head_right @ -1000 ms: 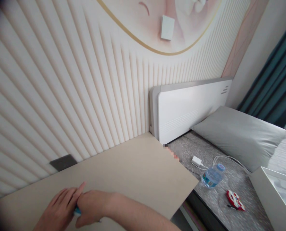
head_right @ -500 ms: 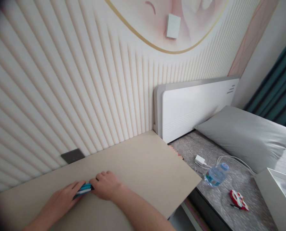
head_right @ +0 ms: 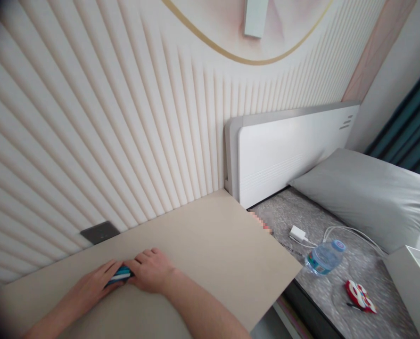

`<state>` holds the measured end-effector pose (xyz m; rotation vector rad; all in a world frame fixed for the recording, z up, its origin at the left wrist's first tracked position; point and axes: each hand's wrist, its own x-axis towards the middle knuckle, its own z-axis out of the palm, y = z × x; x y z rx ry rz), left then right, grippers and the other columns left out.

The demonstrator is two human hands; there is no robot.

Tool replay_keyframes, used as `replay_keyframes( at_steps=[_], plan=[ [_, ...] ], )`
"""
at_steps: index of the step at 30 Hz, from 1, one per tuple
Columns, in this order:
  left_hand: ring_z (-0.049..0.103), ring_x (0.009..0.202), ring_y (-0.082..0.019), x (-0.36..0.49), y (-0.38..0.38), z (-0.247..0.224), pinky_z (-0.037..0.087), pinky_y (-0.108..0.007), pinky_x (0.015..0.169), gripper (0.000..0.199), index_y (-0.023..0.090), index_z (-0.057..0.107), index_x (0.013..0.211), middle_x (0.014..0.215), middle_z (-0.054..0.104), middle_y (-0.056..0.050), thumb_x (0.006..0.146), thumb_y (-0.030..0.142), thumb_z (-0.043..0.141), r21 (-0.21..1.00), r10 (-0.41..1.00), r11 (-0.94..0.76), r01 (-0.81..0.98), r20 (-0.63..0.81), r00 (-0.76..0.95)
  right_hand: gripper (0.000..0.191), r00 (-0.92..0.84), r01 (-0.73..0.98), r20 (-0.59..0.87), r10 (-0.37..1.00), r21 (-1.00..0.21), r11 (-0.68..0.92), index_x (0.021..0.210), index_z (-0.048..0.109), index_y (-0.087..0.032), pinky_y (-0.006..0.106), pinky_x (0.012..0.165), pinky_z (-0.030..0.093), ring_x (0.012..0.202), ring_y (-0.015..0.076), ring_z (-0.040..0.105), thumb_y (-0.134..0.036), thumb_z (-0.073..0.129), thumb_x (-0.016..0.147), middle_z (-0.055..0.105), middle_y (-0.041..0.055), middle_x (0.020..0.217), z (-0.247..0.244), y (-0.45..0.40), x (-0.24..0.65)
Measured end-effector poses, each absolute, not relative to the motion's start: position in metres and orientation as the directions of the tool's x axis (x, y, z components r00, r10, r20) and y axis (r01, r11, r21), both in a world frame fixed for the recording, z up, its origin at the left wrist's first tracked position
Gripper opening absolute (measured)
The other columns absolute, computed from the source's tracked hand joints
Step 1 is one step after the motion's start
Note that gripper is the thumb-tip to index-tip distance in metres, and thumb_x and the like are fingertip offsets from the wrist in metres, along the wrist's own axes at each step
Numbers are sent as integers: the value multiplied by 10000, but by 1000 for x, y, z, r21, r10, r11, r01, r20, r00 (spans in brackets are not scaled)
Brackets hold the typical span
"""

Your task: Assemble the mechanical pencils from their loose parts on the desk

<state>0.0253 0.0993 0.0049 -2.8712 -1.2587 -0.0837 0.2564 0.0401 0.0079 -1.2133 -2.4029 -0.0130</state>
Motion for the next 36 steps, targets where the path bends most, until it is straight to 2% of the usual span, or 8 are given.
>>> replay_keyframes(
  at_steps=[7,13,18,22,26,28,31,36],
  plan=[
    [659,954,-246,17,111,-2,523,-345,846,366,247,655,1067,1068,691,-78,883,516,489,-53,664,-737,674,131,736,401,-472,779,415,777,-216,589,1272,461,-238,342,771,455,930,196,588,-486,397,963,661,31,1017,6,39,257],
    [651,993,-258,-1,112,-21,498,-391,903,318,214,658,1106,1084,699,-87,878,242,439,-171,633,-748,641,105,767,324,-481,778,417,771,-204,595,1237,477,-229,348,772,460,918,196,583,-397,452,960,654,19,1034,7,36,260],
    [644,999,-260,-3,99,-12,479,-415,938,418,203,663,1104,1095,692,-91,823,102,371,-132,675,-722,679,81,733,419,-541,742,407,736,-180,646,1300,431,-211,343,775,460,929,203,575,-423,494,944,652,27,1043,1,38,252],
    [614,1051,-265,3,87,3,464,-419,958,319,220,626,1161,1147,664,-87,898,269,452,-38,735,-670,741,107,670,357,-538,747,401,742,-182,640,1295,446,-197,343,782,452,917,210,568,-362,423,979,651,49,1017,-2,46,236],
    [595,1084,-267,6,79,-3,455,-412,967,416,208,603,1176,1176,646,-94,885,490,512,56,771,-616,785,248,587,356,-497,770,384,778,-218,599,1304,450,-209,373,798,441,938,231,553,-309,429,964,641,66,1019,3,51,219],
    [598,1070,-264,7,74,-9,455,-408,957,428,195,604,1171,1155,651,-98,886,501,511,93,799,-561,823,319,509,383,-492,762,380,783,-247,598,1317,445,-211,387,820,434,966,239,541,-339,441,955,634,74,1047,6,50,214],
    [604,1022,-255,9,64,-14,461,-397,903,358,207,624,1136,1095,663,-88,913,452,487,99,827,-514,852,321,461,460,-524,719,377,764,-284,634,1342,431,-204,394,870,415,1003,243,529,-426,465,940,622,85,1096,8,45,214],
    [599,958,-246,6,52,-10,447,-394,856,339,223,634,1110,1033,660,-70,918,463,492,93,833,-508,856,304,462,415,-547,695,333,768,-331,639,1343,449,-235,367,921,390,1054,220,525,-289,498,935,615,71,1153,7,41,216]
  ],
)
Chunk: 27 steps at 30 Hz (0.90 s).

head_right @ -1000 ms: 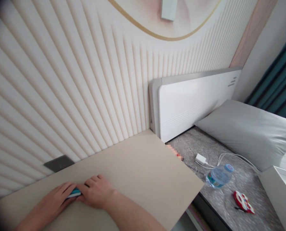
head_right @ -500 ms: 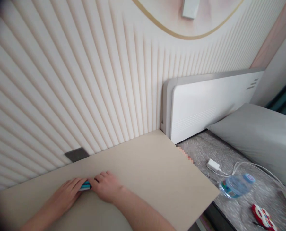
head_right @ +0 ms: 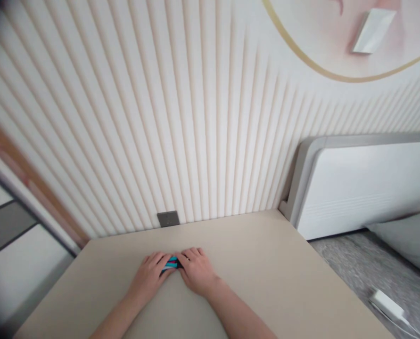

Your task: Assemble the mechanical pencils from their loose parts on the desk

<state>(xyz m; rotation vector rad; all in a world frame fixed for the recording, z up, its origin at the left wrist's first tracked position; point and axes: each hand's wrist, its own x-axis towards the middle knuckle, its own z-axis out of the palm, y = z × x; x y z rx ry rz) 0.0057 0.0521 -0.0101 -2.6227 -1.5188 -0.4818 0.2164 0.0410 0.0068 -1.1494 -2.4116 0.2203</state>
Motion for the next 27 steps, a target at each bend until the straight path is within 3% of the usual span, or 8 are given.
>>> replay_keyframes(
  at_steps=[8,15,19,24,27],
  plan=[
    [559,1043,-235,7,50,-4,415,-402,928,336,251,549,1236,1135,625,-60,946,402,469,185,824,-536,824,328,462,413,-515,676,318,796,-420,605,1369,450,-291,359,936,414,1068,210,559,-250,439,958,635,59,1182,7,40,211],
    [525,1069,-240,7,51,-6,397,-408,936,348,281,551,1237,1154,594,-62,907,391,543,240,842,-505,829,347,413,508,-545,670,311,779,-397,627,1433,369,-257,391,1025,371,1220,232,478,-338,454,939,526,89,1355,3,40,212],
    [520,1084,-248,6,51,-10,393,-410,939,363,254,570,1220,1164,589,-80,902,426,540,243,855,-459,854,383,350,437,-477,700,337,812,-413,583,1389,447,-231,395,1034,373,1226,230,483,-287,374,962,530,108,1342,-6,44,213],
    [514,1102,-241,8,45,-5,376,-410,959,383,249,542,1260,1201,585,-83,913,409,525,212,840,-478,852,395,373,373,-456,685,365,812,-438,582,1282,565,-230,372,1001,410,1137,217,554,-272,419,941,605,100,1241,-9,45,213],
    [509,1119,-240,9,39,-2,365,-417,974,397,261,534,1272,1209,582,-79,909,422,525,193,833,-495,847,385,398,402,-462,685,375,804,-425,592,1306,548,-224,369,1008,409,1155,217,550,-327,469,926,604,99,1258,-8,43,214]
  ],
)
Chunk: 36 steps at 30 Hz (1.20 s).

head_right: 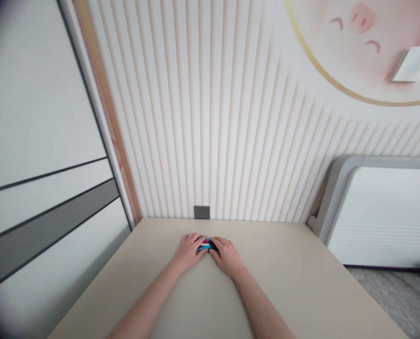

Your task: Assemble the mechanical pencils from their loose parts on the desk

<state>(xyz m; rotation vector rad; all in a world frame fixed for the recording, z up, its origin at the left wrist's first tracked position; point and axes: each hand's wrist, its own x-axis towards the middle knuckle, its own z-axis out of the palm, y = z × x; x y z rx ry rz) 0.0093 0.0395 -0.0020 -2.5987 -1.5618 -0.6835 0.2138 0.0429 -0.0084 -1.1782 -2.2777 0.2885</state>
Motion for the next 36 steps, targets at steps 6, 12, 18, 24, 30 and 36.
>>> replay_keyframes(
  at_steps=[6,12,18,24,30,36],
  plan=[
    [455,1219,-248,11,27,-6,359,-443,1015,366,262,527,1282,1321,513,-84,917,284,529,182,833,-474,862,411,371,314,-392,746,437,809,-363,558,1184,646,-232,380,1026,388,1190,216,524,-258,480,919,583,96,1283,-15,36,215],
    [501,1173,-234,13,4,-5,382,-431,1028,266,234,630,1123,1232,566,-63,895,156,516,146,795,-516,844,449,409,229,-366,747,495,788,-349,566,1027,698,-228,380,1000,408,1150,214,544,-216,509,898,615,83,1213,-16,20,213],
    [574,1049,-219,11,-12,-6,465,-373,918,244,220,646,1058,1111,614,-63,876,115,522,158,785,-532,832,459,416,321,-355,755,486,799,-355,551,1158,643,-238,399,1019,391,1220,244,489,-241,594,841,558,99,1295,-19,13,215],
    [581,988,-209,5,-14,-5,472,-347,865,256,227,633,1072,1035,625,-52,865,113,533,167,790,-531,831,452,414,267,-352,779,449,821,-346,523,1111,668,-250,410,1019,383,1224,244,479,-261,560,866,543,93,1295,-24,5,222],
    [527,1084,-237,9,-20,-9,415,-383,943,276,237,614,1130,1109,595,-67,874,166,540,187,826,-491,851,413,385,277,-363,792,458,811,-307,528,1124,662,-228,390,1003,395,1172,236,511,-211,527,882,572,101,1256,-21,-3,226],
    [540,1069,-240,14,-22,-11,411,-371,924,354,243,592,1206,1122,618,-73,880,129,513,203,847,-443,873,413,334,389,-450,761,448,773,-261,594,1258,587,-266,383,1028,371,1213,220,483,-174,485,894,568,66,1312,-22,-11,222]
  ],
)
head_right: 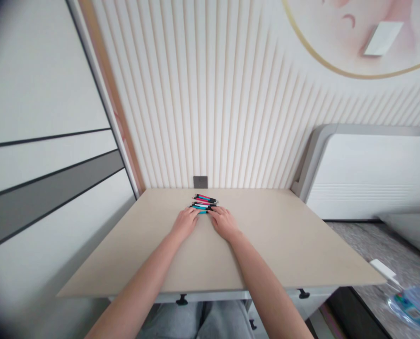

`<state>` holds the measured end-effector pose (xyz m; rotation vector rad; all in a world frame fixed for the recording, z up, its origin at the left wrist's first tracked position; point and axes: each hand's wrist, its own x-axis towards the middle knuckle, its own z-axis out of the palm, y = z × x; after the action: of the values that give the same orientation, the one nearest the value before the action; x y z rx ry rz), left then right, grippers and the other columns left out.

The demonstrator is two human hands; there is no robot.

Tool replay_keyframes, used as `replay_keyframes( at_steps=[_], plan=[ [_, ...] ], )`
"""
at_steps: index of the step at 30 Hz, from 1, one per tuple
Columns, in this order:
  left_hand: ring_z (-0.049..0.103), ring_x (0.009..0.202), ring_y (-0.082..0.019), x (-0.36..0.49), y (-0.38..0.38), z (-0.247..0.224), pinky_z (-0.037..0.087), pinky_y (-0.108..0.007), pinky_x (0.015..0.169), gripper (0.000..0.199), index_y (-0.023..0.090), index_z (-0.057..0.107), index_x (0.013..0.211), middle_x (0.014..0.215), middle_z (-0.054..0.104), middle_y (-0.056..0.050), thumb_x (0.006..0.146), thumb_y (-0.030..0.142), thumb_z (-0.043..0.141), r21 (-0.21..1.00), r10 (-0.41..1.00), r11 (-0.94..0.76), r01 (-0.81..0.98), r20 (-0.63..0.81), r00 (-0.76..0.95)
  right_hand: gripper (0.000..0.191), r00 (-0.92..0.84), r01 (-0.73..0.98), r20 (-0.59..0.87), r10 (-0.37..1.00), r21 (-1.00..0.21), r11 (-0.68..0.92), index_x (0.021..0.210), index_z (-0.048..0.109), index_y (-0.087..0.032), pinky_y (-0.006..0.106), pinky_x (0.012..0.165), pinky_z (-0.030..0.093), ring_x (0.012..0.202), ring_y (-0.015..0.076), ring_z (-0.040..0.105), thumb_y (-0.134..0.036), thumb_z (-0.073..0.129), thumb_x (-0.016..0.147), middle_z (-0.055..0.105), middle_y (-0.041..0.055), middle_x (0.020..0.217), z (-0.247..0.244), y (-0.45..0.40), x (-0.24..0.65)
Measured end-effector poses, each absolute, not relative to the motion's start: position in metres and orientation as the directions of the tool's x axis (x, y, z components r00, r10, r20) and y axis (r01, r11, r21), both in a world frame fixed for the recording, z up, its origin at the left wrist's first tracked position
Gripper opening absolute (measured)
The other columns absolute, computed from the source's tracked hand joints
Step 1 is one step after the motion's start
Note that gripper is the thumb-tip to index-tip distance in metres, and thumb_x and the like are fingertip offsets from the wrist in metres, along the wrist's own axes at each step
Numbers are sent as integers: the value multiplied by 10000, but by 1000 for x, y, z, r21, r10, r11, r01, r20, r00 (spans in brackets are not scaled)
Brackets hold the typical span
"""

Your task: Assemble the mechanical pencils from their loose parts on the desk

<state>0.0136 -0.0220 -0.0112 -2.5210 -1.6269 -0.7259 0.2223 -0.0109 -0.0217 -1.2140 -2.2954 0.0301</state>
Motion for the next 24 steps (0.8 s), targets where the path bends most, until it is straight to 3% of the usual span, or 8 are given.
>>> replay_keyframes(
  at_steps=[8,12,18,24],
  plan=[
    [556,997,-248,9,-17,-14,428,-377,868,248,238,674,1050,1006,667,-66,889,125,523,195,828,-464,864,443,344,420,-475,724,464,748,-276,632,1318,538,-230,393,1017,378,1192,231,511,-214,479,903,612,80,1266,-22,-10,225],
    [565,994,-210,7,-14,-17,446,-338,879,273,234,655,1100,1032,642,-55,912,126,490,201,789,-553,809,439,430,390,-444,732,465,766,-304,609,1300,552,-222,391,984,394,1145,238,532,-278,498,917,626,104,1213,-23,-13,227],
    [576,983,-181,7,-17,-15,458,-313,889,311,216,615,1158,1084,606,-69,946,122,408,213,748,-613,761,466,472,232,-455,728,467,758,-296,619,1080,663,-232,371,928,416,1053,223,559,-312,496,940,645,82,1104,-22,-13,228],
    [568,996,-236,14,-26,-7,438,-377,900,156,207,651,1016,1001,620,-75,899,275,573,154,736,-616,773,463,494,261,-512,701,468,720,-258,665,1015,657,-209,321,805,450,861,192,612,-294,412,982,684,64,899,-23,-13,223]
  ],
)
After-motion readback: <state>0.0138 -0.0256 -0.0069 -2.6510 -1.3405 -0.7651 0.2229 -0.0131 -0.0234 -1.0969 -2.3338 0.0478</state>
